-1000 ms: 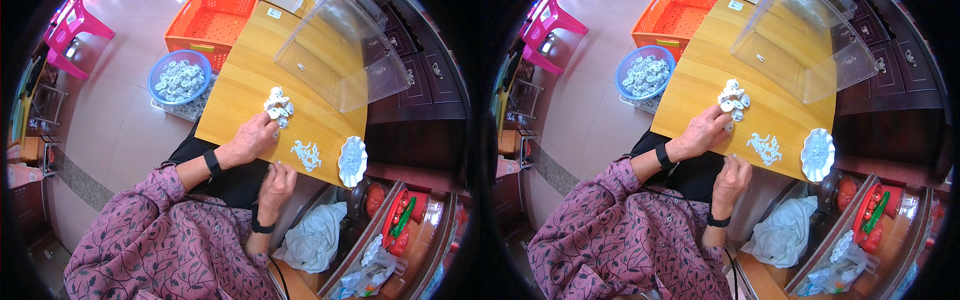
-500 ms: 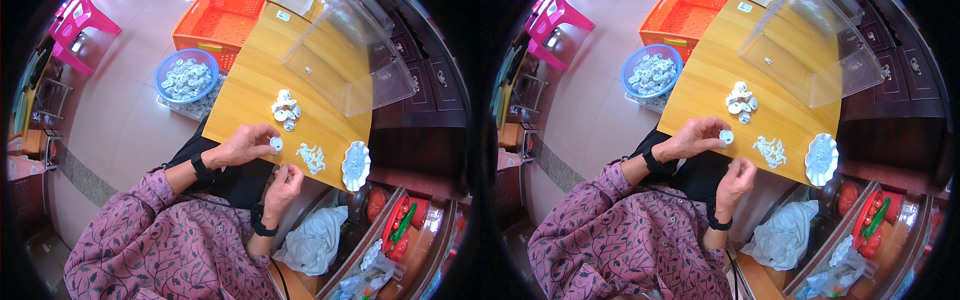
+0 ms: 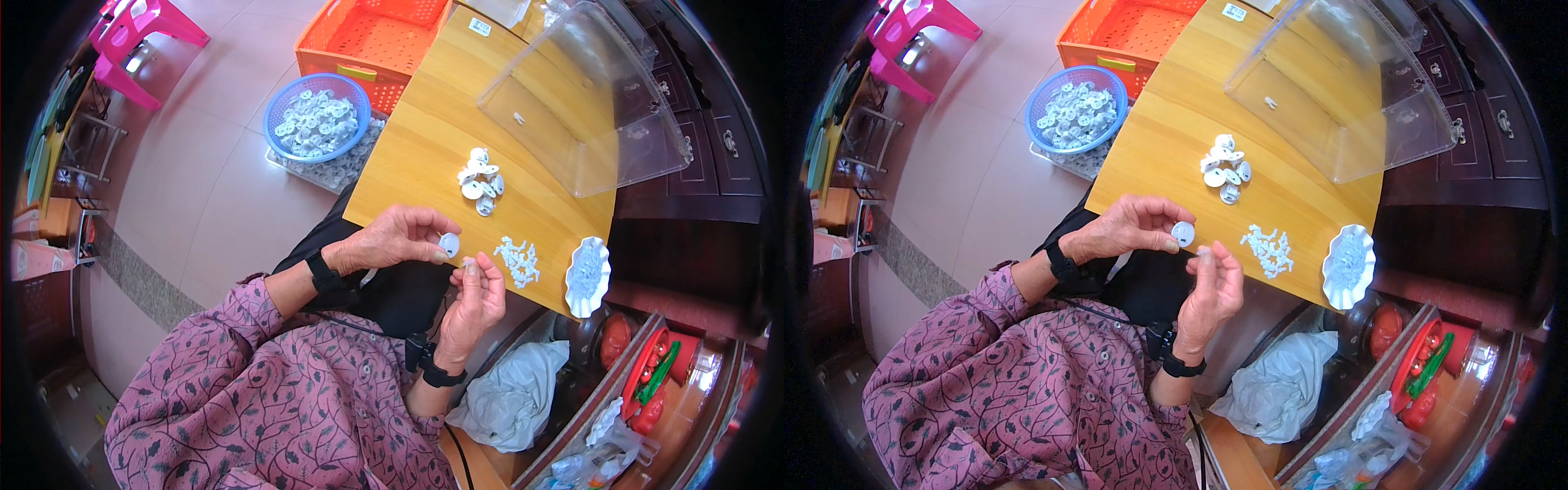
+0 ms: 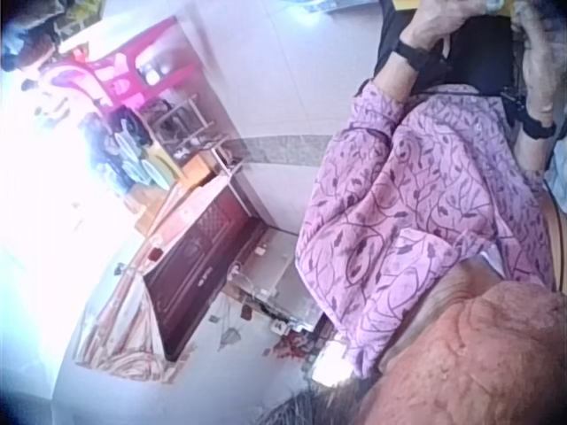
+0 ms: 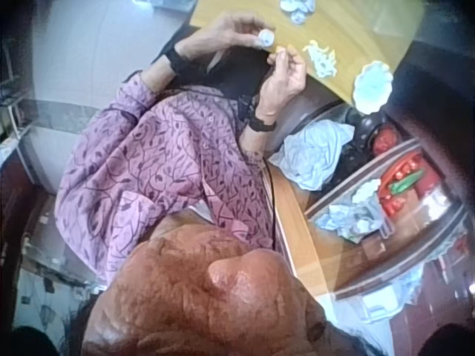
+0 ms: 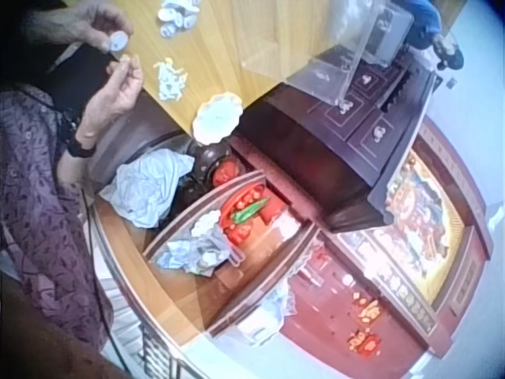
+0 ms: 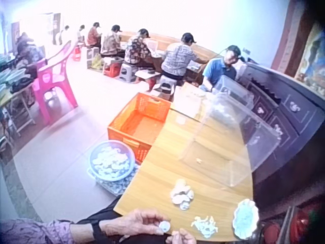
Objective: The recorder is hand-assembling small white plastic circular components at a wooden table.
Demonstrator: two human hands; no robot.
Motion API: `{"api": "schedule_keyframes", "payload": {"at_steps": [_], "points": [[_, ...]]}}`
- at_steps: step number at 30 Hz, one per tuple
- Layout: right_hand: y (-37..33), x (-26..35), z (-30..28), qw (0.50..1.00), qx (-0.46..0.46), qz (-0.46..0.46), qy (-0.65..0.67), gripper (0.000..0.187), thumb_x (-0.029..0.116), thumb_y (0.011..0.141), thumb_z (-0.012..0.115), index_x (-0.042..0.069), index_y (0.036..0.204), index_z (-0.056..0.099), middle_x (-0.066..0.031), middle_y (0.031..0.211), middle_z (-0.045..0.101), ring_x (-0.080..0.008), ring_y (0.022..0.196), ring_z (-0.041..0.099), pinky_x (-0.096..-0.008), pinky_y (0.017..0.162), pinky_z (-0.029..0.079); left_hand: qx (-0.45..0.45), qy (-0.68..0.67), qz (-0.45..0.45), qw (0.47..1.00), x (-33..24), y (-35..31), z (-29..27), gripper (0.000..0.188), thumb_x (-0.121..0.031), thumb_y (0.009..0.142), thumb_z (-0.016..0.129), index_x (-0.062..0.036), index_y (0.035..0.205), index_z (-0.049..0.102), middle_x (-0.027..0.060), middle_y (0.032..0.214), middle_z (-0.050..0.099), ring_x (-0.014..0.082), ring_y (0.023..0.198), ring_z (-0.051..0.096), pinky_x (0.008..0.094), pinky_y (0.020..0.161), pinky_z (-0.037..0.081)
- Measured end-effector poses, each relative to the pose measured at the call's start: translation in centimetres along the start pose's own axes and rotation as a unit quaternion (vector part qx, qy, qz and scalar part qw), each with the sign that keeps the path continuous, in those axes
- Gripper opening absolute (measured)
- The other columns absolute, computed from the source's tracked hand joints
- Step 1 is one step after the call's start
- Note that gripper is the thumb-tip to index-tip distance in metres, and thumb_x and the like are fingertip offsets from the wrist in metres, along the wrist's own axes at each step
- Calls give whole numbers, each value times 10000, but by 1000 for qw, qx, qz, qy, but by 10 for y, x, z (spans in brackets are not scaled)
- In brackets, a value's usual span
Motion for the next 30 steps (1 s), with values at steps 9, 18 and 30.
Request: {"api": "schedule_keyframes", "payload": {"at_steps": [9, 18, 30], "points": [[-5, 0, 9, 999, -8, -39, 6, 190, 4, 922, 687, -38, 1102, 642, -85, 987, 688, -121, 866, 645, -249, 798, 534, 6, -35, -15, 999, 8, -4, 2, 411, 21, 887, 718, 24, 1280, 598, 91, 1162, 676, 158, 1075, 649, 318, 984, 532], [-12, 3, 15, 951, -24, -192, -240, 122, -11, 891, 714, 5, 1011, 704, -71, 947, 693, -137, 794, 648, -274, 689, 533, 22, -77, -7, 997, 9, -7, 5, 393, 21, 886, 718, 22, 1259, 597, 105, 1153, 679, 175, 1085, 655, 325, 971, 547], [-12, -1, 17, 951, -44, -204, -227, 143, 22, 895, 713, -4, 1035, 702, -78, 899, 706, -131, 710, 620, -260, 631, 507, 4, -34, -13, 999, 7, -8, 6, 353, -10, 891, 723, 24, 1225, 613, 109, 1135, 692, 174, 1067, 669, 316, 965, 549]]}}
Point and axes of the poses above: each hand's wrist, its own y-axis towards the middle knuckle, its own z-axis out of the palm, x = y × z, the point moved 1 cm from there along y, towards the middle knuckle
